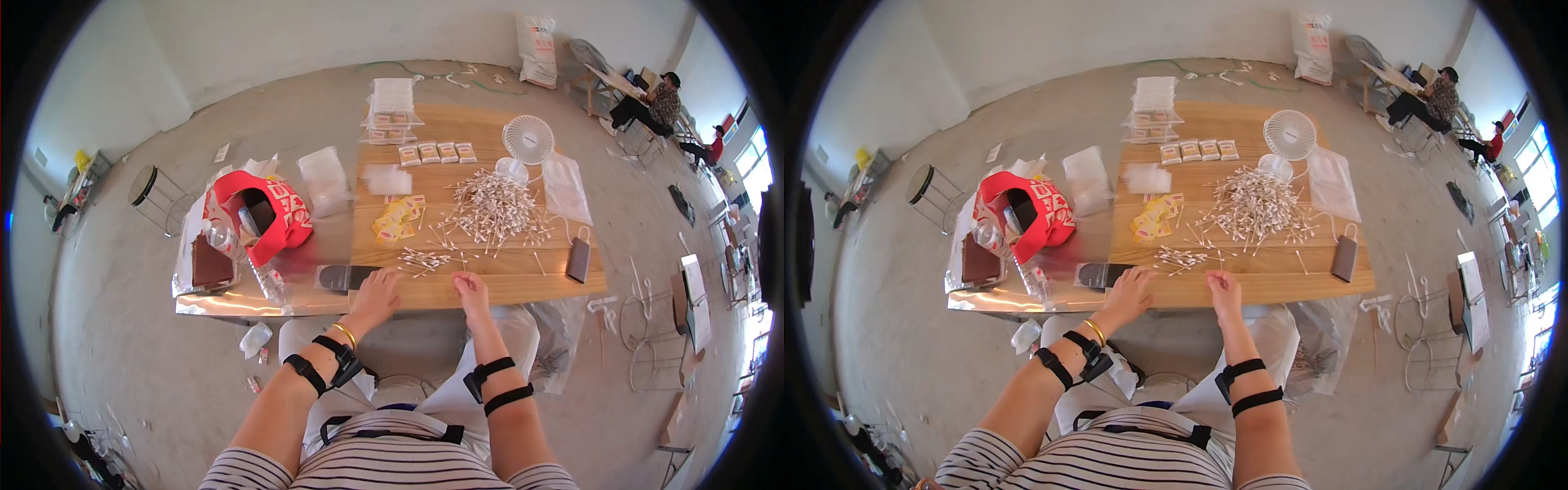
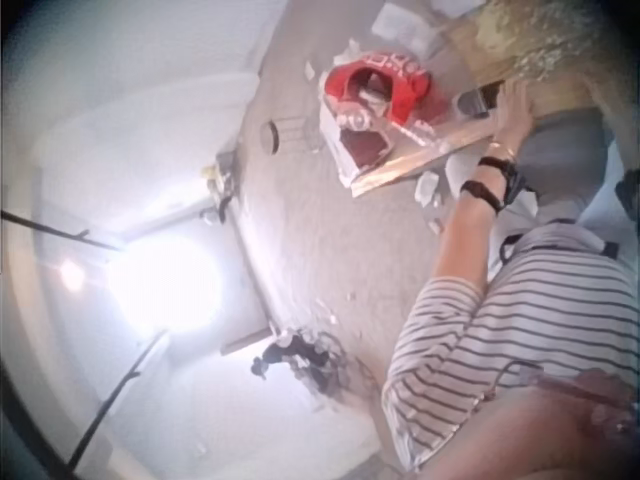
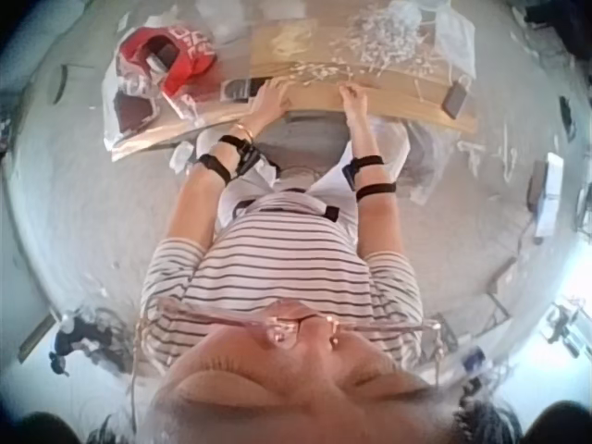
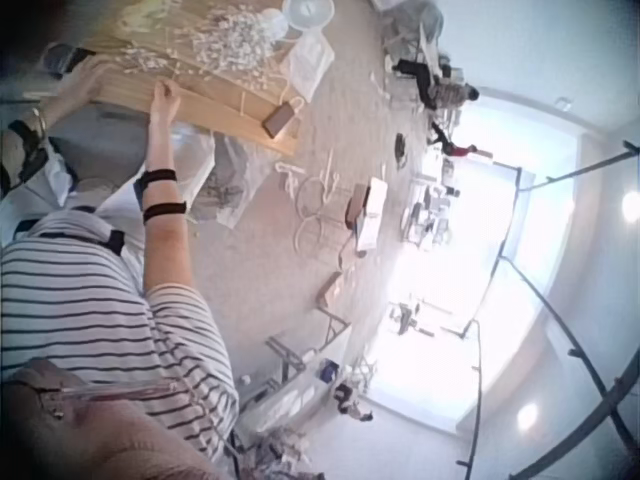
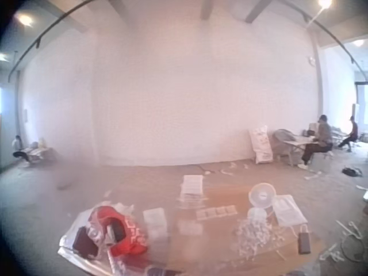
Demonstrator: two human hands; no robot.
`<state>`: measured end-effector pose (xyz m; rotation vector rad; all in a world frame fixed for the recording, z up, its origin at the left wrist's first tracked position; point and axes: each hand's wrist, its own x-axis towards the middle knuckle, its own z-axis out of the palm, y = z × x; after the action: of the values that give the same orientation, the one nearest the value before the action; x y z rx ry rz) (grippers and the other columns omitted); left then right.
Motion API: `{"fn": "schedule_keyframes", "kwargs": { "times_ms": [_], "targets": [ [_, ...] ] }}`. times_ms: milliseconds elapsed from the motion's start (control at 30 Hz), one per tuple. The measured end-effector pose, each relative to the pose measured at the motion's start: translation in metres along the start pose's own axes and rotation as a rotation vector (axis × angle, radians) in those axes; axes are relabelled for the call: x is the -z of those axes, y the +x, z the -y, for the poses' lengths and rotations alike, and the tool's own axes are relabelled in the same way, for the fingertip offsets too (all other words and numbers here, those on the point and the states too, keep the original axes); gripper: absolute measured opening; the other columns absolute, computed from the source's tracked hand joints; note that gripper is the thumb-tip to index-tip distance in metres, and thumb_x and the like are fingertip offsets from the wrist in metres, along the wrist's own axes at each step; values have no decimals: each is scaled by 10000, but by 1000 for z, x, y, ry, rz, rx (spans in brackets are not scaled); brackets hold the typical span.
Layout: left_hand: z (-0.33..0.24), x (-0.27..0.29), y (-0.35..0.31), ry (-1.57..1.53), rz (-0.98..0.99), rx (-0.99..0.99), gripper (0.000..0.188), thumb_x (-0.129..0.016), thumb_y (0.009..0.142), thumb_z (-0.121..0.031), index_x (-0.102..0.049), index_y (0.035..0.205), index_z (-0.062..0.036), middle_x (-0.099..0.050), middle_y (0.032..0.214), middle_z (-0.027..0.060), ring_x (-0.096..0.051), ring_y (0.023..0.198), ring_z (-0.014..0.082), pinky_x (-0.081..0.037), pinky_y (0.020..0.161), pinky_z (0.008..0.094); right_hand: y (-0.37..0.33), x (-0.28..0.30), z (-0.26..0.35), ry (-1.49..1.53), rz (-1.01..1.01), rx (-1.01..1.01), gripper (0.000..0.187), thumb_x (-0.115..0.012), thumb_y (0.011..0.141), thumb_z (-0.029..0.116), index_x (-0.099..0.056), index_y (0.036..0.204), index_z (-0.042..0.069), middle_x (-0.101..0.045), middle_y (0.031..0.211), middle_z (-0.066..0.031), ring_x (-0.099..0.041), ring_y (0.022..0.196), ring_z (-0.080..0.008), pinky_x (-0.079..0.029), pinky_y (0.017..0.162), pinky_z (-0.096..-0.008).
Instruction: Sorting and aligning cotton swabs on a table in a workshop.
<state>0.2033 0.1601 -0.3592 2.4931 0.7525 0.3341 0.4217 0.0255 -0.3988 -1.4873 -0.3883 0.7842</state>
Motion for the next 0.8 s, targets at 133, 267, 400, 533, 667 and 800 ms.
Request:
{"fn": "schedule_keyframes", "kwargs": {
  "times_ms": [133,267,400,533,667,800],
  "targets": [
    [-14,-14,16,119,40,-126,690,-683,844,-226,-399,1442,-29,-377,1499,177,-353,1405,360,-309,1155,476,11,-1,-14,-345,-22,227,142,-684,885,74,-694,1020,32,-701,908,-58,-654,804,-164,-514,728,-294],
    [-20,-21,37,243,23,-158,794,-683,854,-254,-311,1510,-4,-252,1595,186,-239,1486,346,-218,1222,465,17,-10,-1,-660,-76,416,198,-673,809,23,-672,996,89,-667,923,-99,-622,891,-309,-501,805,-402],
    [-5,-35,69,232,-4,-122,790,-685,853,-262,-319,1506,-10,-257,1601,178,-263,1479,338,-227,1218,471,27,-23,18,-963,-20,607,292,-681,772,22,-660,1048,115,-615,1088,-88,-547,1068,-341,-451,904,-447],
    [6,-32,82,46,74,-203,661,-672,865,-226,-422,1439,-16,-397,1530,150,-351,1432,315,-258,1205,453,42,-21,23,-1053,98,665,307,-714,757,52,-661,1049,129,-567,1158,-68,-509,1107,-337,-421,930,-472],
    [21,-33,73,-5,14,-202,481,-658,860,-123,-555,1324,-52,-565,1368,110,-475,1320,318,-357,1148,437,46,-21,22,-1046,112,642,282,-729,738,52,-680,1005,127,-582,1120,-82,-515,1091,-329,-424,939,-457],
    [21,-39,68,-26,-74,-232,455,-665,839,-89,-589,1287,-72,-607,1283,90,-532,1234,317,-421,1083,439,47,-15,16,-992,89,695,180,-758,754,87,-682,913,125,-591,994,-52,-535,1001,-318,-433,882,-450]
  ]
}}
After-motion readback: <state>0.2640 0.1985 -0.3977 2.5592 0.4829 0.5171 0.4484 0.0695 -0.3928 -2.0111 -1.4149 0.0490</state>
